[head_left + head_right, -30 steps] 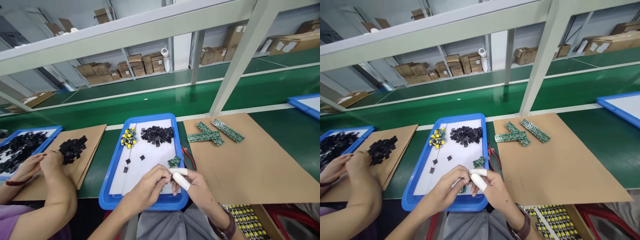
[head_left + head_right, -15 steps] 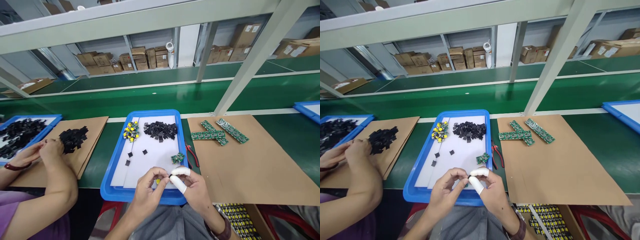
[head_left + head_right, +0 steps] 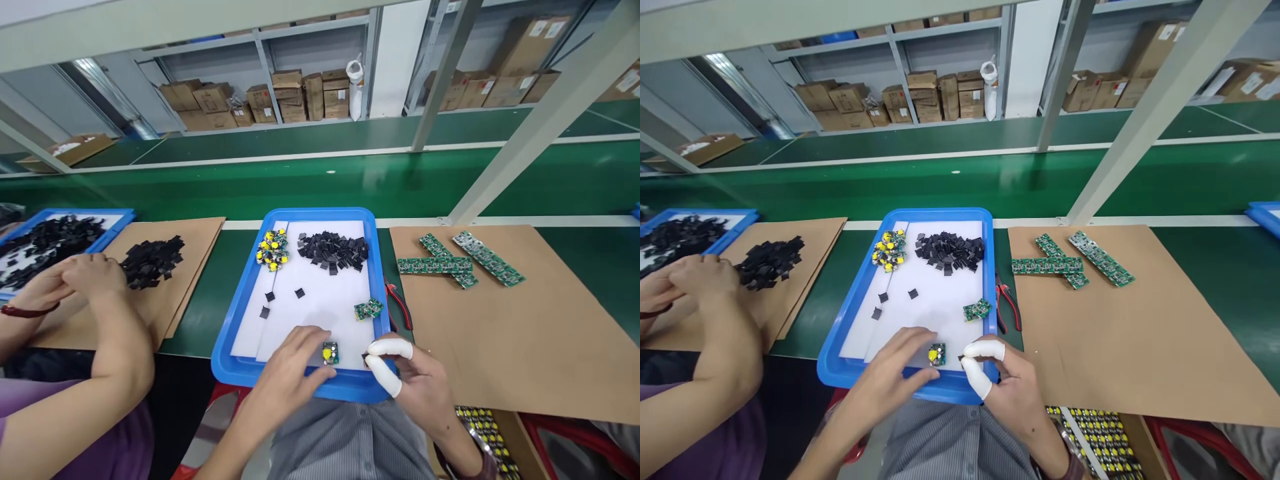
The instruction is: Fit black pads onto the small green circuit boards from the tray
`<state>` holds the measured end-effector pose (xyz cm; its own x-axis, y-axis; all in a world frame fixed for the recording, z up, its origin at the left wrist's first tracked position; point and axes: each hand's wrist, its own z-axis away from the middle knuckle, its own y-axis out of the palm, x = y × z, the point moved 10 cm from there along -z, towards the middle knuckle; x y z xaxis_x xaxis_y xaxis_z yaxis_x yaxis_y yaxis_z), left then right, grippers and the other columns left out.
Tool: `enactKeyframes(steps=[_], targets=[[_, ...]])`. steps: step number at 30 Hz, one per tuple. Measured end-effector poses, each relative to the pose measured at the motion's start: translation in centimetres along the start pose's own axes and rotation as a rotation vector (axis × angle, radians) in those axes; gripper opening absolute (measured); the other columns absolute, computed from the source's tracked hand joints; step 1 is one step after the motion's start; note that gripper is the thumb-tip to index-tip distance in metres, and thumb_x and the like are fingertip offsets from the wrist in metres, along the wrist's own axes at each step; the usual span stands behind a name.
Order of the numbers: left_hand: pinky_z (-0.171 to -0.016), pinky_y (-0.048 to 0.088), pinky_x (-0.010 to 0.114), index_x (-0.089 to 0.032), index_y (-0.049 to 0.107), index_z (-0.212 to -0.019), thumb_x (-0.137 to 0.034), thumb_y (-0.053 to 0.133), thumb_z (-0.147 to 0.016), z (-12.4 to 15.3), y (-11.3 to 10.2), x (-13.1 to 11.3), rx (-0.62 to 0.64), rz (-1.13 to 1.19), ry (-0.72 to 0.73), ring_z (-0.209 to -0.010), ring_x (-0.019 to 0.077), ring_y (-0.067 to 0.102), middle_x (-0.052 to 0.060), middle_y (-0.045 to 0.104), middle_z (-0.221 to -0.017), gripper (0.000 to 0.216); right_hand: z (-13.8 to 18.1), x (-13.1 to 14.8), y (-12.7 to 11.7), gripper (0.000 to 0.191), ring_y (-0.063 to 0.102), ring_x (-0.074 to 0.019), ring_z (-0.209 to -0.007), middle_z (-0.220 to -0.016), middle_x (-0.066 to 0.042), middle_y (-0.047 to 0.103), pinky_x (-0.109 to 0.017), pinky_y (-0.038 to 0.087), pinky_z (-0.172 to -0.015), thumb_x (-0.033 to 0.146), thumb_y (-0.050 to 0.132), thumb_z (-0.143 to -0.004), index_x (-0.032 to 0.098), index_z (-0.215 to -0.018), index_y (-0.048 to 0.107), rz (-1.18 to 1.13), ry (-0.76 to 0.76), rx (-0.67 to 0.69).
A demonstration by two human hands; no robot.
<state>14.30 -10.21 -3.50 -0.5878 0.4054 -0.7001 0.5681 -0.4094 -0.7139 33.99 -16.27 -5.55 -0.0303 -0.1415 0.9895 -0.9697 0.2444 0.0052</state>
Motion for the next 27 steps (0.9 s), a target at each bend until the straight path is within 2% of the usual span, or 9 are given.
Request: enactKeyframes(steps=[2, 5, 8, 11, 14, 16, 19, 24, 27], targets=[[-0.103, 0.053, 0.048, -0.028, 0.063, -0.134, -0.023, 0.073, -0.090, -0.1, 1.2, 0.0, 0.056, -0.015, -0.016, -0.119, 0.0306, 0.061, 0.008, 0.070, -0.125, 0.045, 0.0, -0.1, 0.3, 0.010, 0.075, -0.0192, -0.077, -0.094, -0.007, 0.078, -0.027, 0.064, -0.069, 0.019, 0.078, -0.084, 0.022, -0.094, 0.076, -0.007, 0.003, 0.001], [-0.104, 0.053, 0.048, -0.029, 0.065, -0.135, -0.025, 0.066, -0.095, -0.2, 1.4, 0.4, 0.022, 0.133, -0.082, -0.116, 0.0294, 0.064, 0.008, 0.071, -0.125, 0.040, 0.1, -0.1, 0.4, 0.011, 0.075, -0.0189, -0.074, -0.091, -0.006, 0.078, -0.026, 0.063, -0.064, 0.018, 0.078, -0.085, 0.023, -0.094, 0.076, -0.047, 0.002, -0.017], [-0.099, 0.057, 0.043, -0.029, 0.066, -0.134, -0.034, 0.065, -0.097, 0.1, 1.9, 1.5, -0.004, 0.556, -0.229, -0.109, 0.0267, 0.071, 0.009, 0.069, -0.132, 0.038, 0.2, -0.5, 0.4, 0.007, 0.075, -0.0184, -0.072, -0.088, -0.005, 0.076, -0.027, 0.064, -0.065, 0.019, 0.075, -0.088, 0.023, -0.094, 0.076, -0.080, 0.025, -0.046], [-0.092, 0.061, 0.040, -0.023, 0.073, -0.123, -0.040, 0.066, -0.097, 0.4, 3.3, 1.8, 0.028, 1.017, -0.347, -0.093, 0.0246, 0.077, 0.012, 0.075, -0.120, 0.033, 0.2, -0.6, 1.2, 0.017, 0.077, -0.0183, -0.076, -0.093, -0.004, 0.077, -0.030, 0.067, -0.073, 0.017, 0.072, -0.091, 0.026, -0.104, 0.076, -0.148, 0.033, -0.014], [-0.090, 0.061, 0.037, -0.019, 0.077, -0.116, -0.038, 0.073, -0.092, 0.2, 3.9, 1.3, 0.022, 1.246, -0.369, -0.088, 0.0232, 0.077, 0.013, 0.078, -0.111, 0.031, -0.1, 0.7, 2.1, 0.027, 0.076, -0.0189, -0.090, -0.105, -0.004, 0.076, -0.031, 0.065, -0.079, 0.012, 0.067, -0.093, 0.030, -0.112, 0.075, -0.172, -0.043, 0.055], [-0.090, 0.061, 0.035, -0.018, 0.076, -0.118, -0.035, 0.076, -0.090, 0.1, 4.1, 1.1, 0.029, 1.280, -0.372, -0.088, 0.0226, 0.077, 0.013, 0.078, -0.110, 0.033, -0.4, 1.8, 2.4, 0.028, 0.074, -0.0194, -0.095, -0.106, -0.004, 0.075, -0.031, 0.064, -0.081, 0.009, 0.067, -0.093, 0.030, -0.110, 0.076, -0.137, -0.102, 0.077], [-0.090, 0.061, 0.035, -0.018, 0.073, -0.126, -0.032, 0.079, -0.087, 0.1, 4.0, 0.9, 0.059, 1.233, -0.355, -0.092, 0.0228, 0.075, 0.014, 0.075, -0.120, 0.041, -0.7, 2.6, 2.3, 0.025, 0.073, -0.0185, -0.087, -0.097, -0.004, 0.075, -0.031, 0.062, -0.079, 0.009, 0.068, -0.091, 0.028, -0.106, 0.075, -0.073, -0.124, 0.064], [-0.082, 0.062, 0.037, -0.017, 0.072, -0.127, -0.032, 0.079, -0.087, 0.0, 3.8, 0.5, 0.083, 1.129, -0.293, -0.084, 0.0221, 0.072, 0.013, 0.076, -0.101, 0.043, -0.8, 2.2, 2.5, 0.013, 0.070, -0.0176, -0.074, -0.086, -0.004, 0.073, -0.030, 0.061, -0.071, 0.015, 0.069, -0.090, 0.023, -0.098, 0.076, -0.030, -0.088, 0.044], [-0.086, 0.062, 0.038, -0.022, 0.073, -0.123, -0.028, 0.082, -0.085, -0.2, 3.7, 0.5, 0.040, 1.109, -0.262, -0.094, 0.0233, 0.072, 0.013, 0.073, -0.121, 0.040, -0.7, 1.6, 2.6, 0.013, 0.069, -0.0169, -0.072, -0.084, -0.003, 0.071, -0.029, 0.060, -0.069, 0.015, 0.069, -0.088, 0.023, -0.096, 0.076, -0.013, -0.054, 0.019]])
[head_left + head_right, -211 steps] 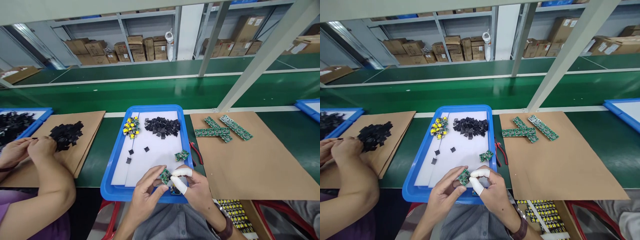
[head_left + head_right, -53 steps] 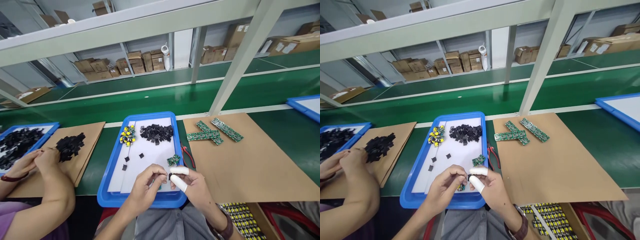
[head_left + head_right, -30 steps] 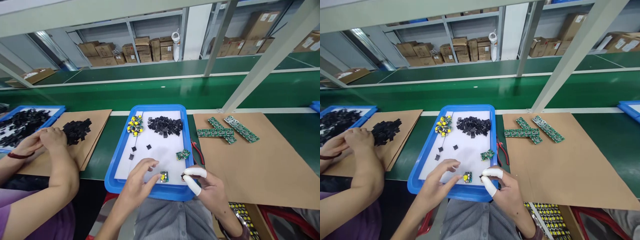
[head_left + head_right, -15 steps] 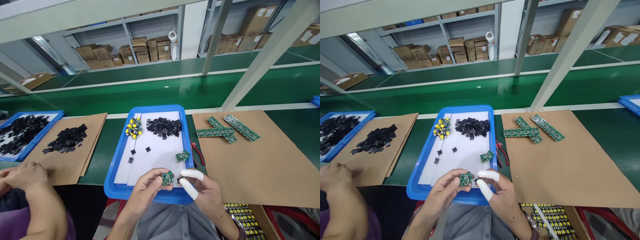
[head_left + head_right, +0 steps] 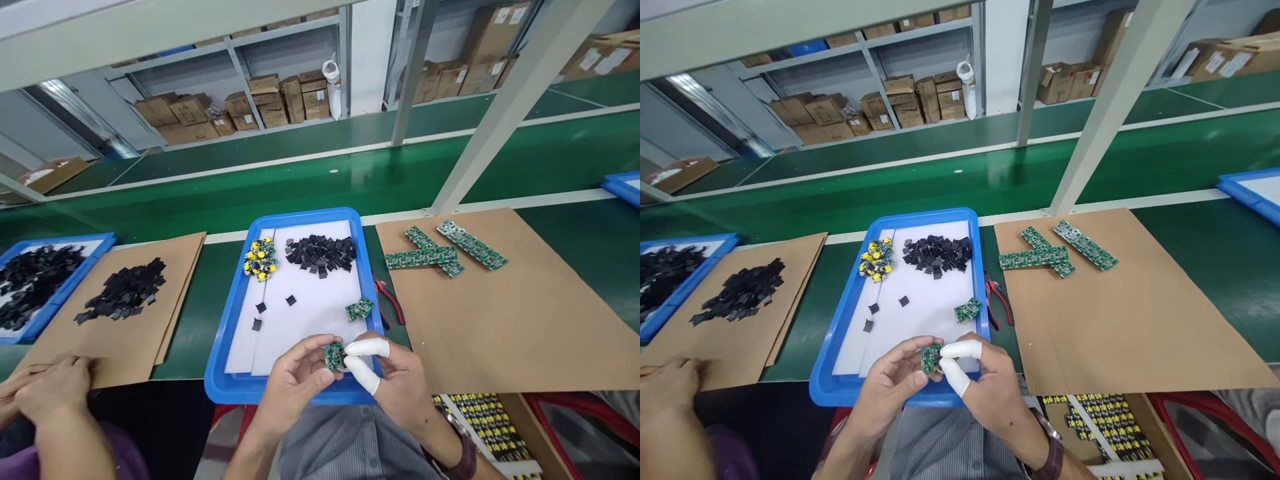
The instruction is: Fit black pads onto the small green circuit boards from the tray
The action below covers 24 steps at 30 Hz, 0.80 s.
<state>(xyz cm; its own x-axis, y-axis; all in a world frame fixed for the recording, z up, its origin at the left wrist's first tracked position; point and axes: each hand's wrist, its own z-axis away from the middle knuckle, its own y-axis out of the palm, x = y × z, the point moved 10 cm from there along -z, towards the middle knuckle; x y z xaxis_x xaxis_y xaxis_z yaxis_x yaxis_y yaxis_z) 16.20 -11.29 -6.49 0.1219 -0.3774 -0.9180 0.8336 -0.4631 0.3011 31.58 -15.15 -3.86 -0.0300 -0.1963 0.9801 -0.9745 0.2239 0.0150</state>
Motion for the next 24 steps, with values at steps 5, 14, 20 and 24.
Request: enactKeyframes(steps=[5, 14, 20, 24], targets=[[-0.093, 0.060, 0.038, -0.024, 0.077, -0.113, -0.022, 0.083, -0.083, -0.2, -0.5, 0.0, -0.053, -0.052, 0.053, -0.109, 0.0258, 0.069, 0.012, 0.071, -0.126, 0.030, -0.1, 0.8, 0.4, 0.017, 0.069, -0.0165, -0.075, -0.083, -0.001, 0.070, -0.028, 0.056, -0.069, 0.013, 0.067, -0.089, 0.024, -0.097, 0.076, 0.096, -0.041, -0.006], [-0.097, 0.060, 0.041, -0.025, 0.081, -0.108, -0.017, 0.084, -0.081, -0.1, -0.5, -0.5, -0.086, -0.132, 0.117, -0.114, 0.0291, 0.070, 0.011, 0.073, -0.123, 0.029, 0.1, 0.6, 0.9, 0.014, 0.059, -0.0138, -0.067, -0.078, 0.000, 0.064, -0.025, 0.049, -0.064, 0.011, 0.064, -0.089, 0.021, -0.091, 0.073, 0.184, -0.021, -0.017], [-0.092, 0.062, 0.035, -0.027, 0.082, -0.107, -0.015, 0.086, -0.078, 0.1, -0.8, -1.0, -0.115, -0.189, 0.186, -0.111, 0.0266, 0.072, 0.010, 0.076, -0.118, 0.031, 0.0, 0.7, 0.9, 0.015, 0.056, -0.0132, -0.066, -0.075, 0.001, 0.060, -0.024, 0.046, -0.064, 0.009, 0.062, -0.088, 0.021, -0.084, 0.071, 0.182, -0.030, -0.020], [-0.091, 0.063, 0.035, -0.026, 0.082, -0.108, -0.017, 0.086, -0.078, 0.2, -0.7, -1.1, -0.110, -0.246, 0.197, -0.108, 0.0263, 0.074, 0.011, 0.077, -0.116, 0.031, -0.4, 0.4, 1.0, 0.014, 0.055, -0.0137, -0.066, -0.074, 0.001, 0.059, -0.025, 0.045, -0.063, 0.011, 0.063, -0.088, 0.021, -0.083, 0.072, 0.161, 0.020, 0.073]])
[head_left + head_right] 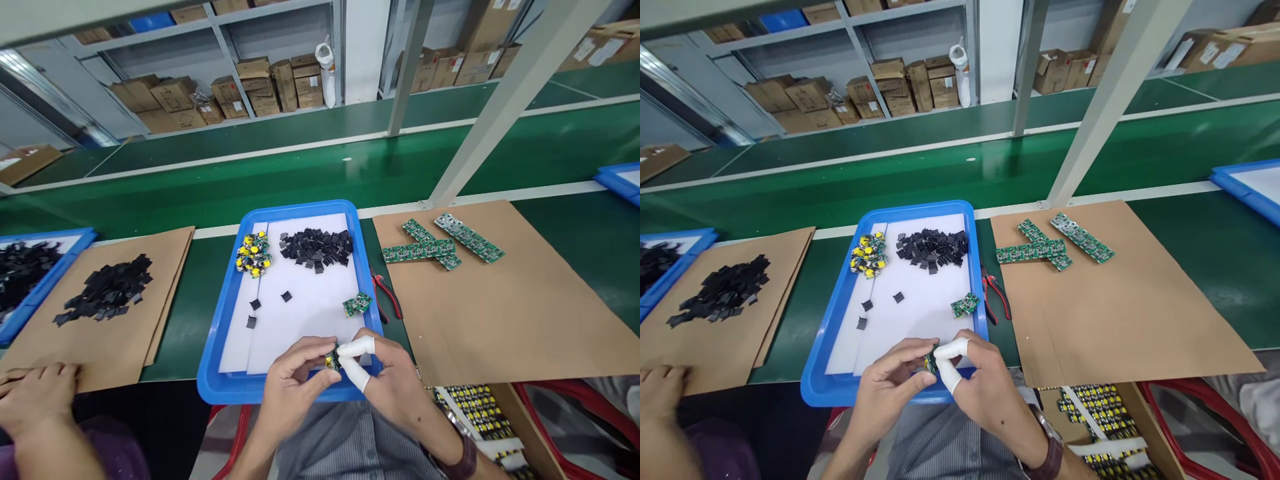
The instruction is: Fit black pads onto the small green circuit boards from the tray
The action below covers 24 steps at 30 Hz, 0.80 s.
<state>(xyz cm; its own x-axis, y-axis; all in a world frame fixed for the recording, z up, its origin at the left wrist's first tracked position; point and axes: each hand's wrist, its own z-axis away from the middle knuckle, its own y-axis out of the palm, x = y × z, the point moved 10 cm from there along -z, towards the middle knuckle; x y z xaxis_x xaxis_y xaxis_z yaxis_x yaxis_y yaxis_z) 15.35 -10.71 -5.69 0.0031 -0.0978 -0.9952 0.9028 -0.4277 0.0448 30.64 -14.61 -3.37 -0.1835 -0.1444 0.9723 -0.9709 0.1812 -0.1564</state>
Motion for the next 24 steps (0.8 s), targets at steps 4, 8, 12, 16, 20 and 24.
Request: enactKeyframes(steps=[4, 8, 12, 16, 20, 24], targets=[[-0.090, 0.063, 0.033, -0.027, 0.082, -0.108, -0.018, 0.086, -0.078, -0.1, 0.1, 0.0, 0.004, -0.030, 0.011, -0.107, 0.0258, 0.075, 0.010, 0.078, -0.114, 0.031, -0.3, -0.4, 0.3, 0.016, 0.055, -0.0140, -0.067, -0.074, 0.001, 0.060, -0.025, 0.044, -0.064, 0.009, 0.063, -0.084, 0.021, -0.081, 0.072, -0.033, 0.060, 0.077], [-0.089, 0.063, 0.033, -0.028, 0.082, -0.109, -0.018, 0.085, -0.080, 0.0, 0.0, -0.3, -0.003, -0.072, 0.050, -0.107, 0.0256, 0.075, 0.010, 0.078, -0.115, 0.031, -0.2, -0.5, 0.3, 0.019, 0.054, -0.0132, -0.068, -0.074, 0.002, 0.059, -0.024, 0.042, -0.064, 0.005, 0.061, -0.083, 0.021, -0.080, 0.071, 0.023, 0.057, 0.076], [-0.087, 0.064, 0.032, -0.029, 0.082, -0.109, -0.018, 0.085, -0.080, 0.2, 0.1, -0.3, 0.002, -0.102, 0.059, -0.105, 0.0246, 0.075, 0.009, 0.078, -0.114, 0.031, 0.1, 0.0, 0.5, 0.017, 0.055, -0.0133, -0.069, -0.075, 0.002, 0.058, -0.024, 0.041, -0.064, 0.006, 0.061, -0.085, 0.020, -0.079, 0.068, 0.089, -0.015, 0.096], [-0.090, 0.063, 0.031, -0.029, 0.081, -0.110, -0.018, 0.083, -0.082, 0.3, -0.1, -0.5, -0.035, -0.173, 0.083, -0.108, 0.0242, 0.074, 0.009, 0.077, -0.117, 0.030, -0.1, -0.1, 0.6, 0.016, 0.055, -0.0134, -0.069, -0.076, 0.001, 0.058, -0.025, 0.043, -0.065, 0.006, 0.059, -0.084, 0.019, -0.078, 0.065, 0.118, -0.014, 0.069], [-0.093, 0.063, 0.035, -0.027, 0.080, -0.112, -0.016, 0.082, -0.083, 0.3, 0.1, -0.5, -0.012, -0.123, 0.074, -0.112, 0.0262, 0.073, 0.010, 0.075, -0.120, 0.031, -0.3, -1.9, 0.9, 0.011, 0.060, -0.0139, -0.068, -0.077, 0.001, 0.064, -0.024, 0.048, -0.065, 0.011, 0.061, -0.083, 0.020, -0.082, 0.068, -0.043, 0.149, 0.067], [-0.092, 0.064, 0.038, -0.025, 0.080, -0.111, -0.015, 0.082, -0.083, 0.4, 0.3, -0.2, 0.008, 0.005, 0.019, -0.114, 0.0274, 0.071, 0.011, 0.074, -0.123, 0.030, 0.1, -3.1, 1.1, 0.004, 0.065, -0.0156, -0.070, -0.077, 0.000, 0.067, -0.025, 0.052, -0.067, 0.017, 0.068, -0.081, 0.019, -0.082, 0.071, -0.240, 0.254, 0.087]])
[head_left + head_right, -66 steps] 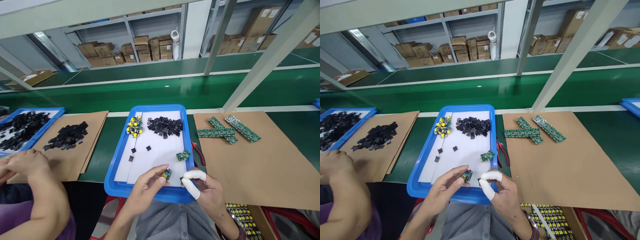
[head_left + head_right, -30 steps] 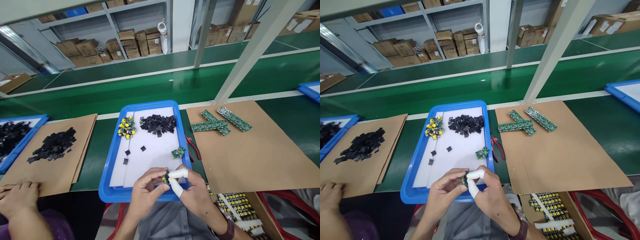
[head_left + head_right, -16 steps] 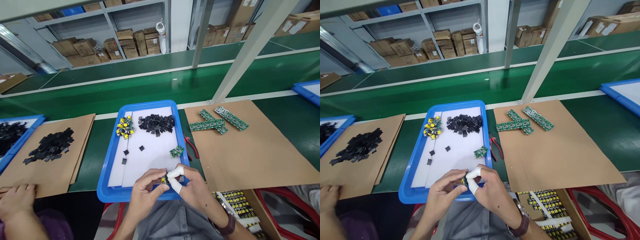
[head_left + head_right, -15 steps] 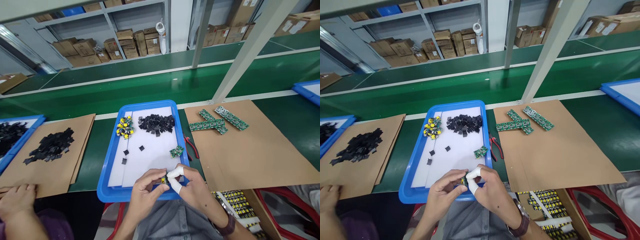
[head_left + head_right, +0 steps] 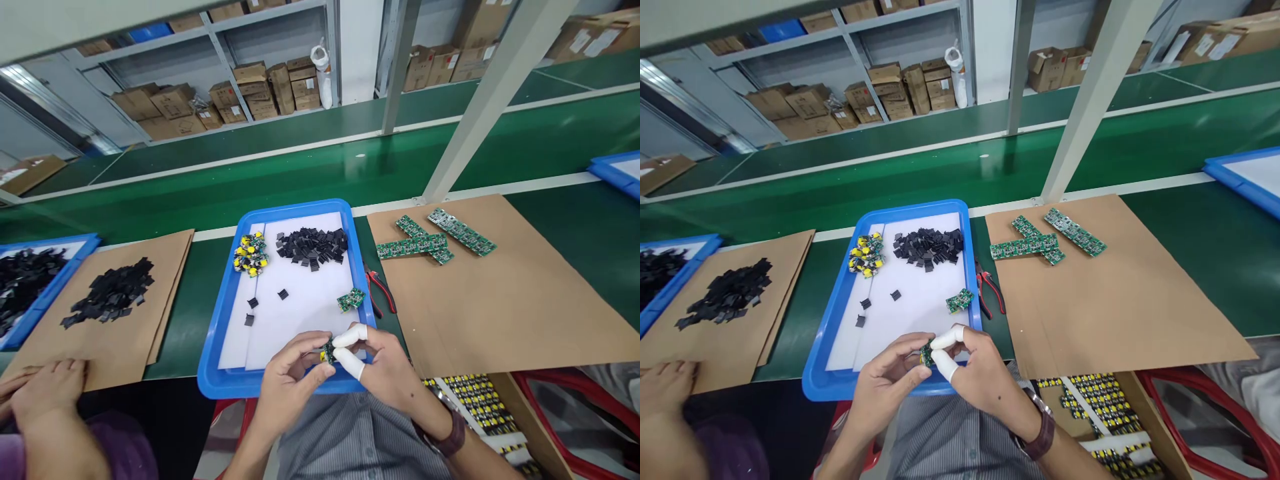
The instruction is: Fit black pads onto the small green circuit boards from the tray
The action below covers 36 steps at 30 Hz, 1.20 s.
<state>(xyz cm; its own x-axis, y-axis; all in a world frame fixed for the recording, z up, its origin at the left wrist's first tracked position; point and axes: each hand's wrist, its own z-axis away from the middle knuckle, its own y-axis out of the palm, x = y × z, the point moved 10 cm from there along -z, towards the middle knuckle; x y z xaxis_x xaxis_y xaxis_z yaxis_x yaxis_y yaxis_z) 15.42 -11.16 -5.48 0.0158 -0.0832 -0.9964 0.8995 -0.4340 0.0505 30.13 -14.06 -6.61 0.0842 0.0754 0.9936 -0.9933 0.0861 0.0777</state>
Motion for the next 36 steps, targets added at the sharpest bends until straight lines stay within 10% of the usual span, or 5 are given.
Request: enactKeyframes(steps=[15, 36], targets=[[-0.090, 0.065, 0.039, -0.024, 0.081, -0.108, -0.011, 0.083, -0.080, -0.1, 0.0, -0.4, -0.030, 0.047, -0.001, -0.111, 0.0275, 0.072, 0.013, 0.075, -0.120, 0.031, 0.9, 2.4, -0.5, 0.014, 0.059, -0.0124, -0.070, -0.078, 0.002, 0.062, -0.023, 0.046, -0.065, 0.010, 0.066, -0.088, 0.022, -0.087, 0.073, 0.146, -0.254, -0.059], [-0.094, 0.063, 0.039, -0.027, 0.079, -0.114, -0.012, 0.083, -0.081, 0.8, 0.3, -1.9, -0.032, -0.353, 0.251, -0.108, 0.0258, 0.075, 0.010, 0.078, -0.116, 0.036, 0.2, 1.4, 0.1, 0.017, 0.054, -0.0128, -0.068, -0.076, 0.003, 0.057, -0.025, 0.041, -0.062, 0.003, 0.065, -0.079, 0.020, -0.076, 0.065, 0.309, -0.104, 0.060]])
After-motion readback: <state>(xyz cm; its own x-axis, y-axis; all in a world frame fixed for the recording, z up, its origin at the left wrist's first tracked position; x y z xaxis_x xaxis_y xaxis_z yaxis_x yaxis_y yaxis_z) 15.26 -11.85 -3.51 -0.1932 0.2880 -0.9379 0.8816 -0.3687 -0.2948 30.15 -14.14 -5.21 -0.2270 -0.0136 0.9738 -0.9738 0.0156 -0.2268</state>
